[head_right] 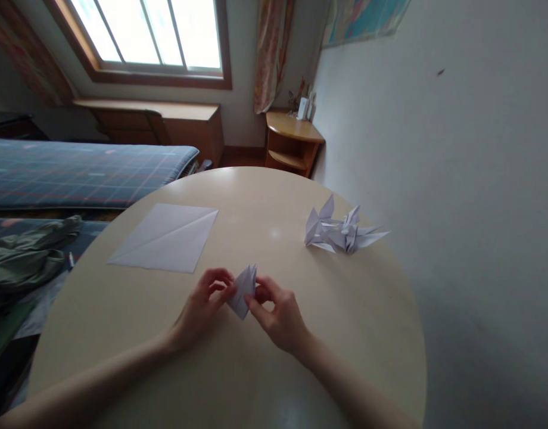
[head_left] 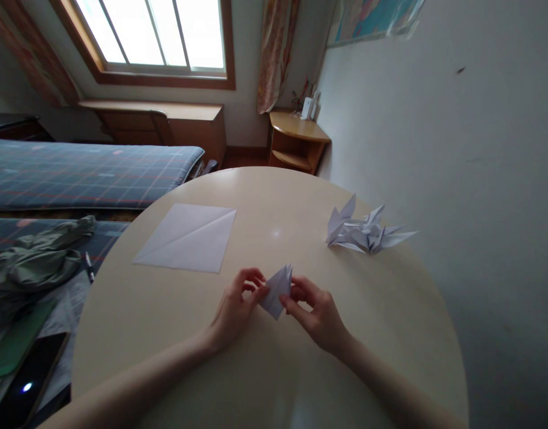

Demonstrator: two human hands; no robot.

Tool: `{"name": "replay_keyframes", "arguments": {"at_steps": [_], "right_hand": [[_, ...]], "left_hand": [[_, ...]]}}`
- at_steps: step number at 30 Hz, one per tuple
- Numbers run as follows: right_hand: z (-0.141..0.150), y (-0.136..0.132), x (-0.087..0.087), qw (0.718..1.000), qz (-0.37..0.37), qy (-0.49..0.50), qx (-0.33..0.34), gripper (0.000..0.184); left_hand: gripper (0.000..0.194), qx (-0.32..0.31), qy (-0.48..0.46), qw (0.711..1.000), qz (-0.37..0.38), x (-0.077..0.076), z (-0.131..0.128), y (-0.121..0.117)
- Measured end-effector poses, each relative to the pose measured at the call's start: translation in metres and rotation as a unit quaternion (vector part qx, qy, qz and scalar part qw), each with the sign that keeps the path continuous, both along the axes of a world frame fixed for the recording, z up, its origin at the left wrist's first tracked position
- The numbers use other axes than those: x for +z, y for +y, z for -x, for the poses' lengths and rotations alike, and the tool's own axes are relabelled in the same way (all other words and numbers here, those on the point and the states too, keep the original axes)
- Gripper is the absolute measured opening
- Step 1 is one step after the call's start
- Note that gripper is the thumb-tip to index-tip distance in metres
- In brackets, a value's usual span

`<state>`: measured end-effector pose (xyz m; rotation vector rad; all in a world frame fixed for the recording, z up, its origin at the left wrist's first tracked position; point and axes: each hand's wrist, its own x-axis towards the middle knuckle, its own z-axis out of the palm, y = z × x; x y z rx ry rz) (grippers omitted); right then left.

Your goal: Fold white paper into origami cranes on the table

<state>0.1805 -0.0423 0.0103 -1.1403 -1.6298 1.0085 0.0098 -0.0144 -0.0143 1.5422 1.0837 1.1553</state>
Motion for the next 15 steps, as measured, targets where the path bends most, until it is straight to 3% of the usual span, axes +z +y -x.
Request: {"name": "replay_keyframes", "arguments": {"at_steps": [3, 5, 7, 10, 15], "right_hand": [[0.000, -0.003, 0.003, 0.993, -0.089, -0.074, -0.003, 0.021], [0.000, -0.004, 0.004, 0.989, -0.115, -0.090, 0.015, 0.024], [0.001, -0.004, 0.004, 0.989, -0.115, -0.091, 0.034, 0.026], [0.002, -0.004, 0.002, 0.989, -0.101, -0.093, 0.055, 0.023], [0.002, -0.004, -0.001, 0.990, -0.058, -0.082, 0.095, 0.020]], "left_hand": [[0.010, 0.035, 0.039, 0.995, -0.085, 0.005, -0.001, -0.002], [0.006, 0.010, 0.056, 0.994, -0.095, 0.008, -0.002, -0.005], [0.003, -0.044, 0.043, 0.995, -0.077, 0.010, -0.002, -0.008], [0.013, -0.117, -0.006, 0.992, -0.035, 0.014, -0.002, -0.012], [0.024, -0.130, -0.024, 0.991, -0.033, 0.016, -0.002, -0.015]]}}
